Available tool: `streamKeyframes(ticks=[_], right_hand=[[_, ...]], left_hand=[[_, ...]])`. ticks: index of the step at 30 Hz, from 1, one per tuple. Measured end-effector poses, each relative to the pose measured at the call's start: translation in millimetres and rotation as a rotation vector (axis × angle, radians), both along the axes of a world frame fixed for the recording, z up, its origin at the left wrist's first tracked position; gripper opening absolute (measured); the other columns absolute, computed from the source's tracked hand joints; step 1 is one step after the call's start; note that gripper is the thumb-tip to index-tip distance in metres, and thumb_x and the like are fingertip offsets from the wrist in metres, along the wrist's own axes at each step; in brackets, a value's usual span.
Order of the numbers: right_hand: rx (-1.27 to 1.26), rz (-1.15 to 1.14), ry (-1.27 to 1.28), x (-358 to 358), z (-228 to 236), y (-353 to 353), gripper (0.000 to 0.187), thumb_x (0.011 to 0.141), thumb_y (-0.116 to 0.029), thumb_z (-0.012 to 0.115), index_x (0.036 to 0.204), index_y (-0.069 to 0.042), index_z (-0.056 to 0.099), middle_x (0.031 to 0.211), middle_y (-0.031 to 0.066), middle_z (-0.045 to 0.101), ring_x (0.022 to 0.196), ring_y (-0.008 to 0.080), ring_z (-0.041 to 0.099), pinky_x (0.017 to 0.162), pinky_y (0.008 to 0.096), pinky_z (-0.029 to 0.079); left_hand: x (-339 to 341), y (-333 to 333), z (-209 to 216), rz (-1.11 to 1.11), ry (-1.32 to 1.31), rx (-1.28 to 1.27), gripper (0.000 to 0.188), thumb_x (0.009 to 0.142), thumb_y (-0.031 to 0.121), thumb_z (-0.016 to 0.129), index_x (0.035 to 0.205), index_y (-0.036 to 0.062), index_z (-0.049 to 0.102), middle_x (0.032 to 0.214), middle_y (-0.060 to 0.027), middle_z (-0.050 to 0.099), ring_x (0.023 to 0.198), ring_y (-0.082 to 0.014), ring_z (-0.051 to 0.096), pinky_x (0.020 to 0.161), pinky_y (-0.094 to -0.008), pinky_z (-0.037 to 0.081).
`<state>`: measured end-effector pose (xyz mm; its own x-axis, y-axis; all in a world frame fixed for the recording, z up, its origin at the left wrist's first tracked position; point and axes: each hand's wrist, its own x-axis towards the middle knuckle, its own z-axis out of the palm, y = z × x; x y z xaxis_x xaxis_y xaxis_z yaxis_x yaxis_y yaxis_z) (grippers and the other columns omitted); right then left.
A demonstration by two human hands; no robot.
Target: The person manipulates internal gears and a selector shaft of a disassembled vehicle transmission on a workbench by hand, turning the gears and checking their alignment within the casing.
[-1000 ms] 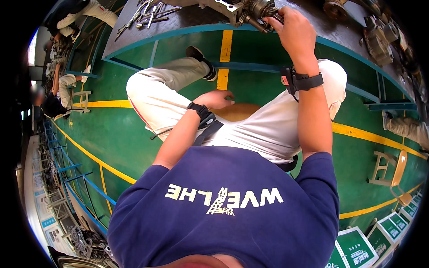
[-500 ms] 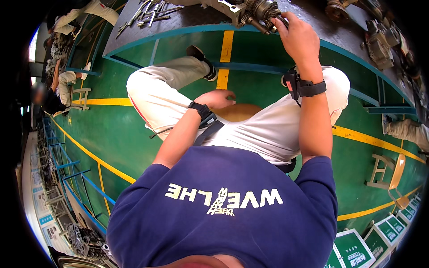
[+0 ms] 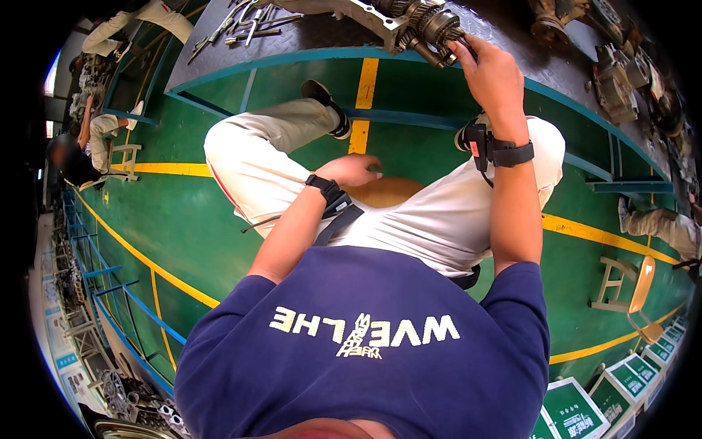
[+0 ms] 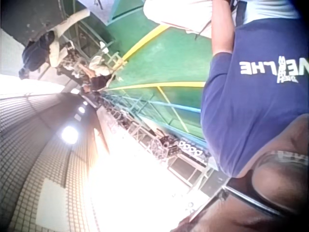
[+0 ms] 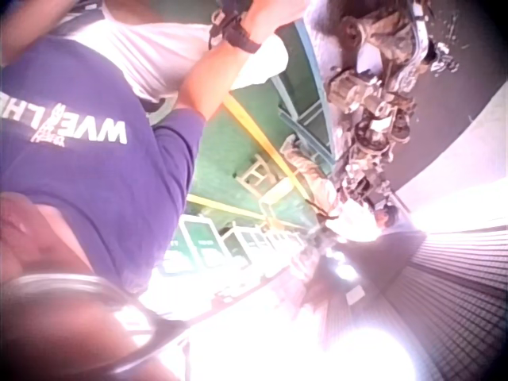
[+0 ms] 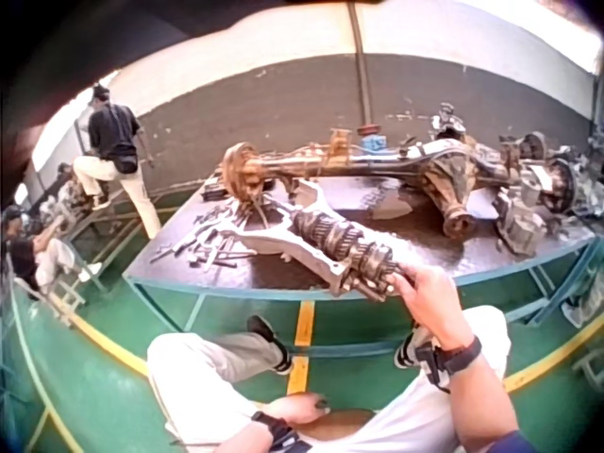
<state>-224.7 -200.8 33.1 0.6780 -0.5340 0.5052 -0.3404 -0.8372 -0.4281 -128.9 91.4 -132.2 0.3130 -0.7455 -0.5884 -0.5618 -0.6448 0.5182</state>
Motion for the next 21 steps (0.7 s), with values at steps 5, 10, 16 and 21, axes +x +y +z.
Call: streamKeyframes(ticks=[5,10,16,21], right_hand=[[0.015,-0.019,0.017,0,3,11,0.047,0.097,-0.051,0.067,0.118,-0.010,0.077,0.093,0.0198,0.076,0.090,0.0409,0.072,0.079,0.0462,0.057],[0.086,0.011,0.123,-5,9,7,0.047,0.093,-0.049,0.072,0.113,-0.007,0.075,0.094,0.0215,0.075,0.089,0.0418,0.072,0.079,0.0466,0.056],[0.907,0.139,0.199,-25,20,-47,0.051,0.104,-0.050,0.059,0.112,-0.001,0.071,0.071,-0.0004,0.061,0.047,0.0058,0.045,0.043,0.0236,0.034],[1.196,0.329,0.071,-8,16,-32,0.042,0.107,-0.042,0.058,0.105,-0.002,0.072,0.069,-0.0019,0.057,0.044,0.0033,0.036,0.041,0.0214,0.026]], left_hand=[[-2,3,3,0.011,-0.017,-0.043,0.045,0.099,0.039,0.063,0.135,0.0121,0.066,0.134,-0.0172,0.068,0.125,-0.0365,0.063,0.105,-0.0445,0.051],[-4,4,7,-0.009,0.014,-0.008,0.045,0.098,0.039,0.064,0.134,0.0112,0.067,0.135,-0.0180,0.067,0.125,-0.0365,0.063,0.106,-0.0441,0.050],[1,-9,13,-0.009,0.019,-0.019,0.045,0.098,0.038,0.064,0.133,0.0099,0.067,0.134,-0.0179,0.067,0.125,-0.0370,0.063,0.106,-0.0440,0.050],[9,4,20,-0.010,0.002,-0.045,0.047,0.097,0.042,0.063,0.134,0.0123,0.066,0.132,-0.0198,0.069,0.125,-0.0379,0.063,0.105,-0.0442,0.050]])
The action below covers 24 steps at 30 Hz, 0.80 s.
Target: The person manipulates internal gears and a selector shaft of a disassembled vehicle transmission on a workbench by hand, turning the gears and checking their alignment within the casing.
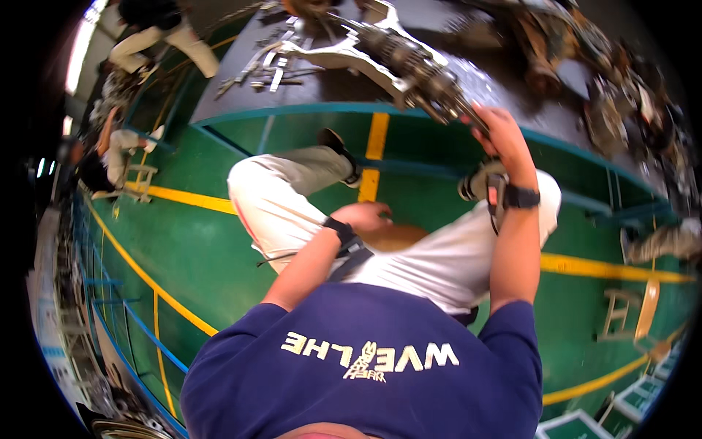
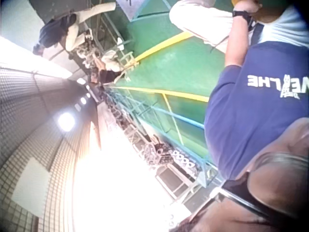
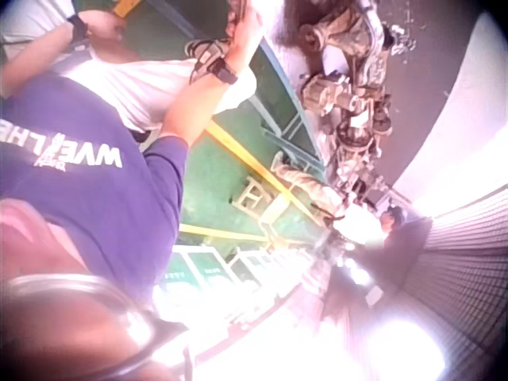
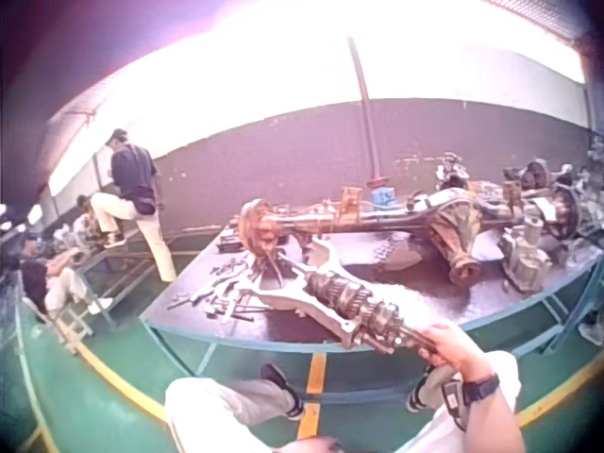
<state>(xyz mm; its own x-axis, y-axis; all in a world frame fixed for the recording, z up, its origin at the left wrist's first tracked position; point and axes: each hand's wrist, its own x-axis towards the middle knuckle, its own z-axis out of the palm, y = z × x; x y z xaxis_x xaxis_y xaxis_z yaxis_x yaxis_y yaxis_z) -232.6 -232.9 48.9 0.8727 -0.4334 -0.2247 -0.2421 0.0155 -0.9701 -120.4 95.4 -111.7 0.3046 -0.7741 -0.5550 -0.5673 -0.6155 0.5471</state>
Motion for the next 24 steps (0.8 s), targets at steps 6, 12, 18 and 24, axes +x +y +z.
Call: streamKeyframes(ticks=[6,12,18,24], right_hand=[[0.034,-0.118,-0.080,-13,-36,-23,0.029,0.106,-0.038,0.062,0.110,-0.011,0.069,0.094,0.0010,0.074,0.062,0.0042,0.059,0.046,0.0174,0.038],[0.276,0.050,-0.034,-33,-25,-35,0.036,0.109,-0.042,0.053,0.115,-0.009,0.067,0.064,-0.0026,0.054,0.038,0.0049,0.036,0.033,0.0208,0.024],[0.199,-0.039,-0.072,-15,-47,-48,0.037,0.110,-0.042,0.053,0.118,-0.009,0.067,0.060,-0.0048,0.047,0.036,0.0039,0.031,0.032,0.0218,0.020],[0.212,-0.001,-0.059,-6,-38,-45,0.036,0.109,-0.042,0.053,0.118,-0.010,0.067,0.059,-0.0039,0.047,0.036,0.0058,0.032,0.031,0.0231,0.022]], left_hand=[[-14,5,-38,-0.031,-0.074,0.026,0.055,0.092,0.048,0.062,0.132,0.0104,0.071,0.130,-0.0185,0.071,0.121,-0.0367,0.066,0.102,-0.0476,0.053],[-16,-9,-34,-0.102,-0.087,-0.032,0.048,0.091,0.045,0.067,0.118,0.0060,0.076,0.120,-0.0182,0.074,0.115,-0.0382,0.068,0.098,-0.0487,0.054],[-13,-19,-47,-0.110,-0.135,-0.047,0.044,0.092,0.041,0.068,0.117,0.0060,0.077,0.117,-0.0178,0.075,0.114,-0.0392,0.068,0.097,-0.0490,0.055],[-12,-12,-30,-0.069,-0.134,-0.044,0.045,0.092,0.042,0.069,0.118,0.0066,0.077,0.117,-0.0167,0.075,0.114,-0.0383,0.069,0.094,-0.0531,0.056]])
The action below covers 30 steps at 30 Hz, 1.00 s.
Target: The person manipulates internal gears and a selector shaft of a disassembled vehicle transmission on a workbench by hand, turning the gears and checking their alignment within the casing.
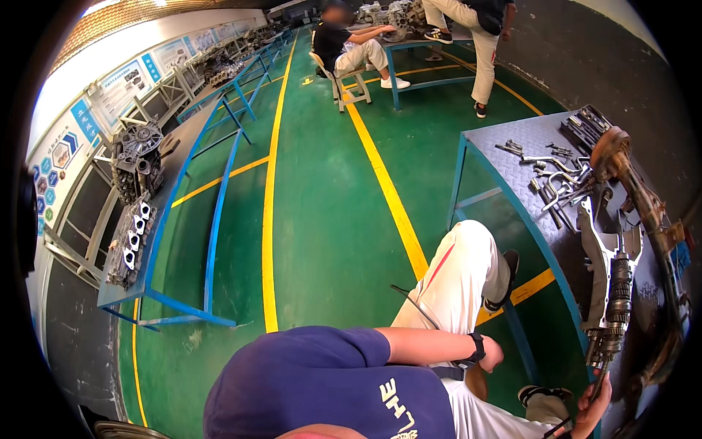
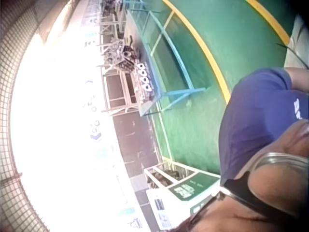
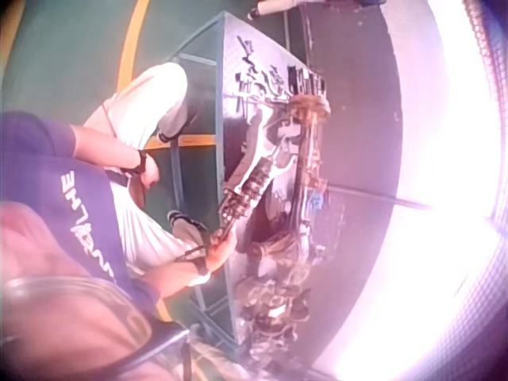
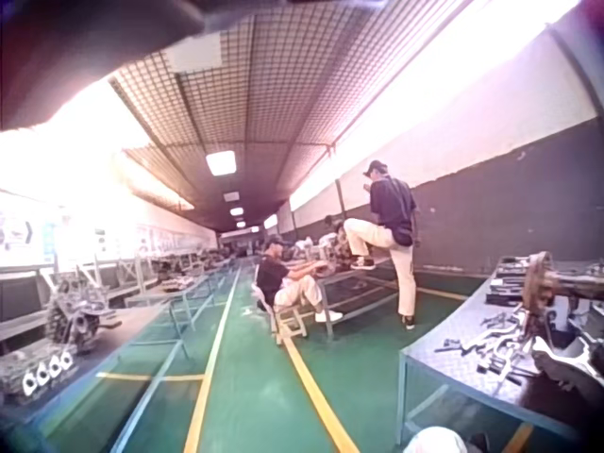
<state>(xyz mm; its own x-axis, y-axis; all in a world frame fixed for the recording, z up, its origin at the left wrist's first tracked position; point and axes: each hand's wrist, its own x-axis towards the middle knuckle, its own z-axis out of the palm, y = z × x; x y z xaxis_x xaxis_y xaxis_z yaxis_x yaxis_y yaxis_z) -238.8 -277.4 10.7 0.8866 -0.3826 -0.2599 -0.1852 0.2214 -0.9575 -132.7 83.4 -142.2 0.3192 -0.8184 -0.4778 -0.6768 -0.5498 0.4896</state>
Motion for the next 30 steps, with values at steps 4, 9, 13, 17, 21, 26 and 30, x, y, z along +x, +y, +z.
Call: streamKeyframes(ticks=[4,9,13,17,21,26,30], right_hand=[[-0.090,0.090,0.093,5,20,3,0.037,0.109,-0.043,0.052,0.116,-0.009,0.067,0.059,-0.0011,0.052,0.034,0.0089,0.040,0.031,0.0239,0.031],[-0.237,0.161,0.064,21,12,-3,0.040,0.109,-0.048,0.052,0.110,-0.011,0.065,0.060,0.0008,0.054,0.034,0.0107,0.042,0.030,0.0254,0.033],[-0.220,0.207,0.143,27,24,6,0.040,0.109,-0.048,0.052,0.105,-0.010,0.063,0.058,0.0006,0.053,0.033,0.0098,0.038,0.030,0.0254,0.028],[-0.131,0.143,0.196,25,23,3,0.043,0.107,-0.053,0.051,0.103,-0.012,0.063,0.056,-0.0004,0.048,0.033,0.0090,0.033,0.031,0.0256,0.023],[0.051,0.201,0.224,30,17,-7,0.055,0.104,-0.067,0.047,0.096,-0.015,0.064,0.051,-0.0023,0.038,0.032,0.0093,0.029,0.031,0.0260,0.020],[0.187,0.330,0.360,18,16,-15,0.061,0.097,-0.079,0.048,0.069,-0.025,0.058,0.043,-0.0054,0.026,0.030,0.0107,0.019,0.031,0.0292,0.013],[0.105,0.293,0.382,25,23,-2,0.061,0.096,-0.080,0.048,0.071,-0.024,0.055,0.044,-0.0057,0.027,0.030,0.0109,0.019,0.031,0.0288,0.013]], left_hand=[[-4,7,5,0.038,0.010,0.009,0.045,0.092,0.042,0.069,0.117,0.0056,0.077,0.116,-0.0174,0.075,0.113,-0.0389,0.069,0.094,-0.0523,0.056],[-4,9,8,0.000,-0.001,0.007,0.046,0.093,0.041,0.068,0.119,0.0030,0.075,0.118,-0.0182,0.075,0.114,-0.0396,0.069,0.096,-0.0507,0.055],[-5,9,7,0.029,0.023,0.028,0.046,0.094,0.041,0.067,0.119,0.0027,0.075,0.119,-0.0182,0.074,0.114,-0.0395,0.068,0.096,-0.0507,0.055],[-4,12,11,0.011,0.032,0.043,0.045,0.095,0.041,0.067,0.120,0.0046,0.076,0.119,-0.0180,0.075,0.114,-0.0395,0.069,0.096,-0.0503,0.055],[-4,8,17,0.021,0.032,0.050,0.044,0.095,0.040,0.067,0.119,0.0050,0.076,0.119,-0.0177,0.075,0.114,-0.0390,0.069,0.096,-0.0511,0.055],[-12,9,7,0.024,0.027,-0.009,0.046,0.093,0.041,0.069,0.118,0.0038,0.076,0.117,-0.0162,0.076,0.112,-0.0369,0.070,0.096,-0.0494,0.055],[-4,11,5,-0.002,0.021,-0.001,0.044,0.093,0.040,0.068,0.116,0.0033,0.077,0.116,-0.0179,0.075,0.112,-0.0392,0.069,0.095,-0.0505,0.056]])
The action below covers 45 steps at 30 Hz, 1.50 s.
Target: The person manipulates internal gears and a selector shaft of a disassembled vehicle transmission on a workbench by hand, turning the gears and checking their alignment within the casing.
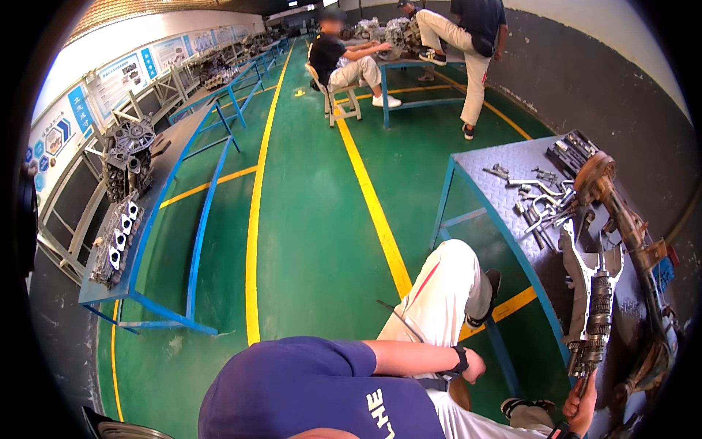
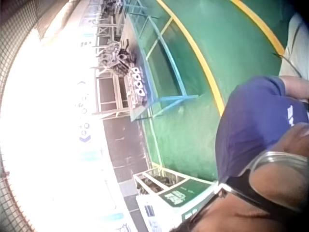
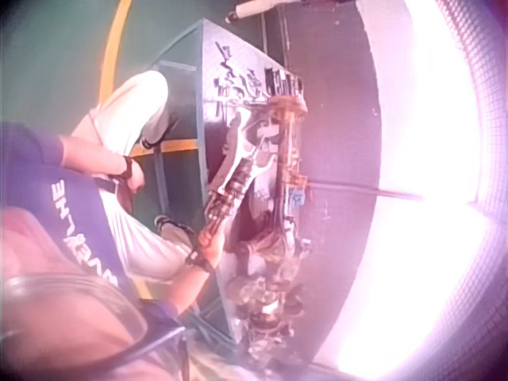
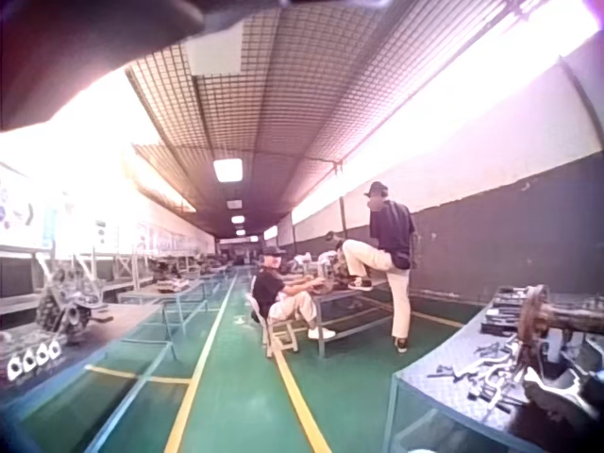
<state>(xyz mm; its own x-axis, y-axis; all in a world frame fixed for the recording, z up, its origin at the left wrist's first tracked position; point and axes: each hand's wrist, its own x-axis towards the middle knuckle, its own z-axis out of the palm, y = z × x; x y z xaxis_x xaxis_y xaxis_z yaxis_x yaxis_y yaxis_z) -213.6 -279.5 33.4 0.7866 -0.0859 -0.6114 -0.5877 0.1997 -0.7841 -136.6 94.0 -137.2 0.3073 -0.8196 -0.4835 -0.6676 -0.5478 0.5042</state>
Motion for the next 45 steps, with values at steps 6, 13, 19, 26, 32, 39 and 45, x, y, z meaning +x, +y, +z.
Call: streamKeyframes(ticks=[6,13,19,26,32,39,45], right_hand=[[-0.515,-0.043,-0.153,1,1,4,0.058,0.103,-0.065,0.053,0.076,-0.013,0.054,0.050,0.0023,0.036,0.034,0.0187,0.036,0.034,0.0361,0.030],[-1.714,0.046,-0.389,-5,-2,58,0.051,0.105,-0.045,0.060,0.102,0.006,0.064,0.086,0.0298,0.068,0.081,0.0506,0.065,0.069,0.0564,0.048],[-1.788,0.051,-0.376,-7,2,64,0.048,0.105,-0.046,0.058,0.104,0.001,0.063,0.089,0.0284,0.070,0.085,0.0502,0.066,0.071,0.0582,0.049],[-1.876,0.019,-0.232,-11,14,82,0.058,0.101,-0.058,0.058,0.106,-0.001,0.063,0.089,0.0260,0.072,0.086,0.0483,0.070,0.073,0.0567,0.054],[-1.880,-0.058,-0.150,-5,13,97,0.067,0.099,-0.066,0.054,0.099,0.000,0.063,0.088,0.0264,0.072,0.085,0.0484,0.071,0.074,0.0579,0.055],[-1.897,-0.103,-0.188,-6,15,101,0.062,0.099,-0.064,0.057,0.098,-0.002,0.063,0.087,0.0245,0.072,0.083,0.0474,0.070,0.071,0.0578,0.053],[-1.914,-0.102,-0.176,-5,13,99,0.064,0.098,-0.065,0.058,0.107,-0.002,0.065,0.087,0.0249,0.072,0.084,0.0476,0.070,0.072,0.0567,0.054]], left_hand=[[4,-4,-2,0.002,-0.009,0.004,0.046,0.092,0.042,0.069,0.118,0.0043,0.076,0.117,-0.0178,0.075,0.112,-0.0395,0.069,0.094,-0.0515,0.056],[0,0,1,0.030,-0.006,0.031,0.045,0.093,0.040,0.068,0.119,0.0047,0.075,0.118,-0.0176,0.075,0.113,-0.0385,0.069,0.095,-0.0500,0.056],[1,0,6,0.013,0.009,0.045,0.042,0.092,0.039,0.068,0.116,0.0056,0.077,0.114,-0.0164,0.076,0.109,-0.0380,0.070,0.093,-0.0490,0.056],[3,-4,-2,-0.003,-0.001,0.009,0.042,0.092,0.040,0.069,0.114,0.0054,0.077,0.111,-0.0165,0.076,0.106,-0.0378,0.071,0.091,-0.0486,0.056],[5,-3,-26,-0.010,0.068,0.044,0.044,0.094,0.041,0.068,0.117,0.0037,0.076,0.112,-0.0189,0.076,0.109,-0.0391,0.069,0.095,-0.0483,0.054],[7,-7,-37,-0.014,0.015,-0.008,0.040,0.094,0.041,0.070,0.107,0.0043,0.078,0.101,-0.0122,0.078,0.097,-0.0324,0.073,0.087,-0.0450,0.056],[8,-3,-7,-0.007,0.031,0.017,0.045,0.093,0.044,0.070,0.119,0.0079,0.077,0.115,-0.0142,0.076,0.110,-0.0359,0.070,0.094,-0.0478,0.055]])
